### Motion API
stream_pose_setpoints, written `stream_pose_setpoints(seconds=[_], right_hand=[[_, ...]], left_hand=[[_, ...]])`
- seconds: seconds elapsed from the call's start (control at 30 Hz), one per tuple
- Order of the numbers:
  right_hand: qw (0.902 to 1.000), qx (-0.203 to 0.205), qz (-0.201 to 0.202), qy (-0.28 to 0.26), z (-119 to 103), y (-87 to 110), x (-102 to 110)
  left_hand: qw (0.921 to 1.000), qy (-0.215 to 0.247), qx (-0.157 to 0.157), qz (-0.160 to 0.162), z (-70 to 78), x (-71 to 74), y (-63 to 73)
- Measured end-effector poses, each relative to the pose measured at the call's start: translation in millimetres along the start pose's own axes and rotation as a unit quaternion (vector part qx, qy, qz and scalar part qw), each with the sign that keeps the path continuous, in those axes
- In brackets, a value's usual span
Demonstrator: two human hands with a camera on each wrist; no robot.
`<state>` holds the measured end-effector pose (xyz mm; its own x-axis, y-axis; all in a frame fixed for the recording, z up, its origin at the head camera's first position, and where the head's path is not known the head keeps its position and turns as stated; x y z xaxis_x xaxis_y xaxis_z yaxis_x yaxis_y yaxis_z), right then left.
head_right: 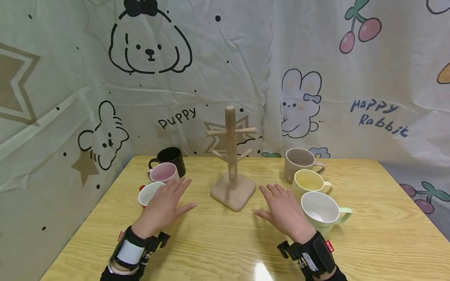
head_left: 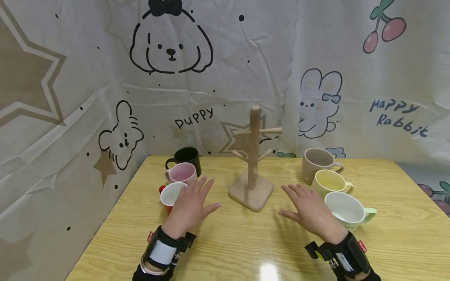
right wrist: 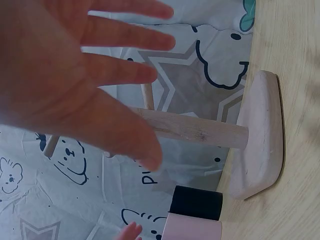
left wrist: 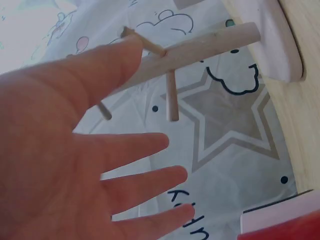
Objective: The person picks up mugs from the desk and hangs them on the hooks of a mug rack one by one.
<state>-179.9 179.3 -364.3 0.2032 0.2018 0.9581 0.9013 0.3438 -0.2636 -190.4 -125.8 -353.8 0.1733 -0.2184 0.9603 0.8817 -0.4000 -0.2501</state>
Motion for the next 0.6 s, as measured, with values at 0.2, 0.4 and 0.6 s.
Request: stream_pose_setpoints(seconds=[0.2,0.4,0.6], right_hand=[[0.9994,-0.008,0.032,-0.007,-2.6,-3.4,2.2],[0.9977,-0.004,0.067,-0.004,-2.9,-2.8,2.3],[0.9982,-0.001,0.061,-0.005,-1.1,-4.2,1.8]], left_hand=[[0.997,0.05,0.026,0.052,-15.0,17.2,3.5],[0.9887,0.099,0.089,0.069,-53.9,36.8,14.6],[0.9764,0.129,0.17,0.036,-106.3,29.5,18.1]])
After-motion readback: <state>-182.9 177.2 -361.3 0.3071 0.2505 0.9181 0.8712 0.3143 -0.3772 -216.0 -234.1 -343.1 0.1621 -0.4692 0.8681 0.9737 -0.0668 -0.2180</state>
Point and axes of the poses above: each hand's wrist, its own y-axis away from the middle knuckle, its own x-axis out of the back of the hand, z = x × y, the point moved 1 cm from there along -y, towards the middle knuckle, and after that the axes turned 4 degrees about -x, right-handed, at the moved point
